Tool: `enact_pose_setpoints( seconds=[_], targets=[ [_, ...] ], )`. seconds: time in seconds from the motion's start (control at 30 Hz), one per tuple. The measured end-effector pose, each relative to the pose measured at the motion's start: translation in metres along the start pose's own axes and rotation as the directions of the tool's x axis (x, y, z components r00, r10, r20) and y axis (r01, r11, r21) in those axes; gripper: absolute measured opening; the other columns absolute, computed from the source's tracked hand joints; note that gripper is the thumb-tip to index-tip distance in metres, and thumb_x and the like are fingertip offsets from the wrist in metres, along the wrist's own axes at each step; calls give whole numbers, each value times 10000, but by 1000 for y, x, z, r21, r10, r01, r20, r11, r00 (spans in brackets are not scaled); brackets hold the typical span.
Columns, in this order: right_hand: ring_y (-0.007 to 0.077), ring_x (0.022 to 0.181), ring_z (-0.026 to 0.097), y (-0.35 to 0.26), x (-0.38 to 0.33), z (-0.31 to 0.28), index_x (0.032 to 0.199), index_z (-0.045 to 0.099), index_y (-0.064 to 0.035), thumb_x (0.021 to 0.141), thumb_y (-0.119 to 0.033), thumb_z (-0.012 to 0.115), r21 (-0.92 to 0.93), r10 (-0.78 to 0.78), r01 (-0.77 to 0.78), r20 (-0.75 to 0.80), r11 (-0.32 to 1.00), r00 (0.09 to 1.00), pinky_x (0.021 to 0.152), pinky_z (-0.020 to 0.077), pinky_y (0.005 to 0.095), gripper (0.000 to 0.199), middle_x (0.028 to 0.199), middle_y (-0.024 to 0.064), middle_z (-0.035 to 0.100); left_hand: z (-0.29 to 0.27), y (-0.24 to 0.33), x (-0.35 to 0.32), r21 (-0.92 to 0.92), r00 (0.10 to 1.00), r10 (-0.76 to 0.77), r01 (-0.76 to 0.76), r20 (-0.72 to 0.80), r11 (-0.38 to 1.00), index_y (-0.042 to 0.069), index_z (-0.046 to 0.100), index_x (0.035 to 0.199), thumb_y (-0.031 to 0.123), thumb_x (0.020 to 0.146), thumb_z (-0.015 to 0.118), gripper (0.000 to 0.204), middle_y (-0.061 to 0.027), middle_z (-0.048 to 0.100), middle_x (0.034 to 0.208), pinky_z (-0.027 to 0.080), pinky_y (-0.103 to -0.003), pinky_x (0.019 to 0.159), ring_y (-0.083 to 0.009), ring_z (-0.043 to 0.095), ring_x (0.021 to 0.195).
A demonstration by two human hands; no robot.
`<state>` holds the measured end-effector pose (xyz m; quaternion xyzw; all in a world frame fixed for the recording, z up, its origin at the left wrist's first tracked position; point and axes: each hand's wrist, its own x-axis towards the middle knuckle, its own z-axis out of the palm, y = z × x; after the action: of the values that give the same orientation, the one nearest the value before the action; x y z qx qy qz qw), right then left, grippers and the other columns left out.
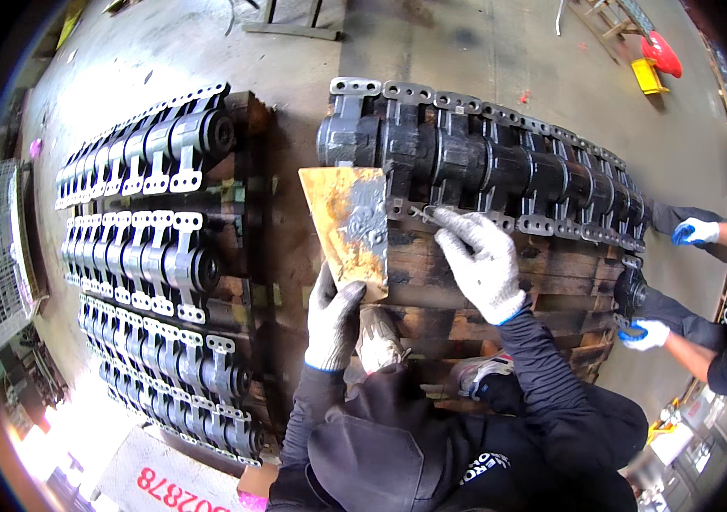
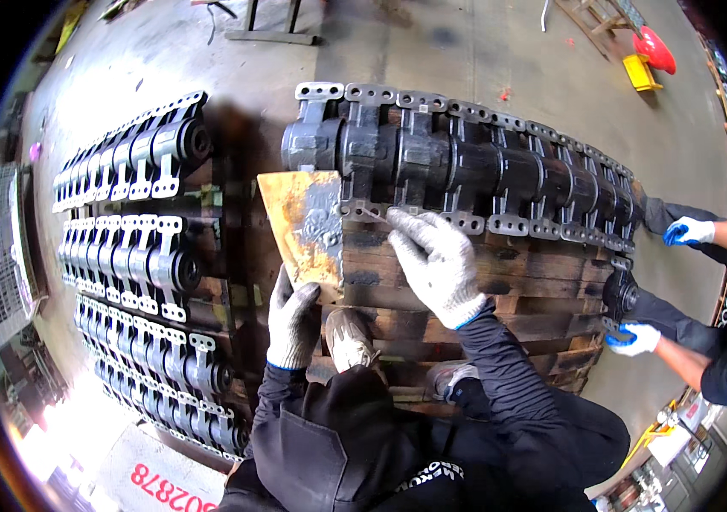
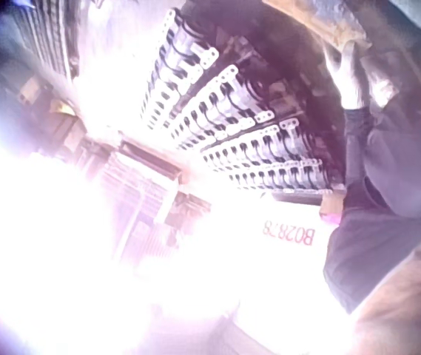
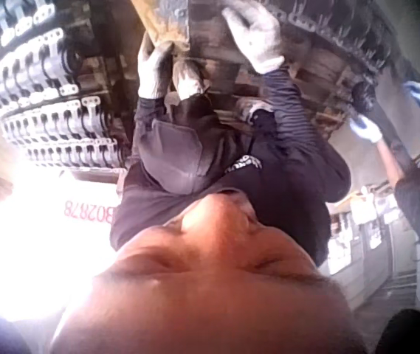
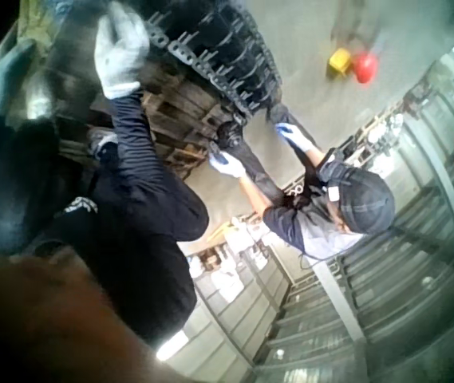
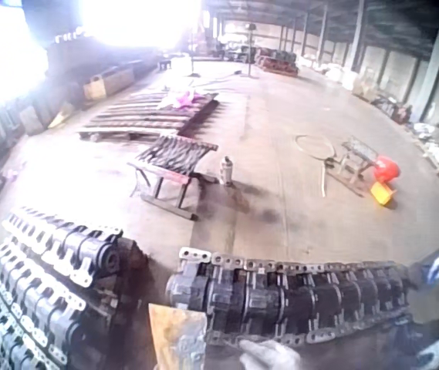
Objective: The person applies a gray compound to the surfaces of large black metal tracks using a small scraper and a flat board. They work on multiple track segments arranged on wooden pallets, spreading the compound evenly across the surfaces.
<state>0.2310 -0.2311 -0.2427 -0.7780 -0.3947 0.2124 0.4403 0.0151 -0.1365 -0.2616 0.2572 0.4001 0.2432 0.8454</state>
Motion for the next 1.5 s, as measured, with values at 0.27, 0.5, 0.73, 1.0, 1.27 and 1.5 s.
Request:
enact_pose_setpoints(
  seconds=[0.27,0.5,0.73,1.0,1.27,1.5],
  targets=[
    [269,756,628,-14,28,-10,1104,746,-116,828,-143,750,-357,-289,300,86,885,954,700,488,393,277,801,57,643,12,-7,10,-83,1000,13,-15,-23,996,-14,413,1449,19,913,602,569,-148,607,1317,489,-391,1036,-252,611,1188],
    [257,752,608,-16,27,-11,1055,750,-119,826,-102,761,-397,-316,356,164,846,935,705,462,380,230,808,55,637,23,-3,14,-72,1000,-3,2,-6,997,-8,406,1464,20,918,588,576,-156,609,1311,510,-386,1012,-250,626,1164],
    [250,762,617,-15,37,-11,1068,732,-147,823,-165,741,-420,-382,397,121,816,916,681,464,387,245,789,34,618,28,-2,16,-28,1000,13,-13,7,1000,-26,408,1460,14,926,579,562,-154,613,1302,511,-372,1008,-241,632,1148],
    [251,778,611,-28,40,-7,1103,733,-159,854,-173,705,-450,-416,463,206,764,886,689,462,389,251,812,35,617,27,-3,18,101,1000,17,-17,-2,995,-44,424,1456,33,926,607,566,-143,607,1316,495,-349,1010,-223,620,1162],
    [257,774,610,-31,45,-23,1091,757,-161,799,-131,748,-476,-396,509,323,717,860,698,461,381,293,824,41,644,25,-2,18,72,999,-9,6,38,997,-19,421,1482,64,926,632,601,-117,595,1350,450,-328,1048,-193,579,1212],
    [250,767,592,-29,44,-16,1054,738,-145,839,-170,691,-470,-394,516,337,716,855,689,445,384,222,801,36,590,21,0,17,64,1000,-7,5,29,998,-26,432,1471,47,918,630,592,-120,600,1339,454,-327,1042,-192,585,1200]
  ],
)
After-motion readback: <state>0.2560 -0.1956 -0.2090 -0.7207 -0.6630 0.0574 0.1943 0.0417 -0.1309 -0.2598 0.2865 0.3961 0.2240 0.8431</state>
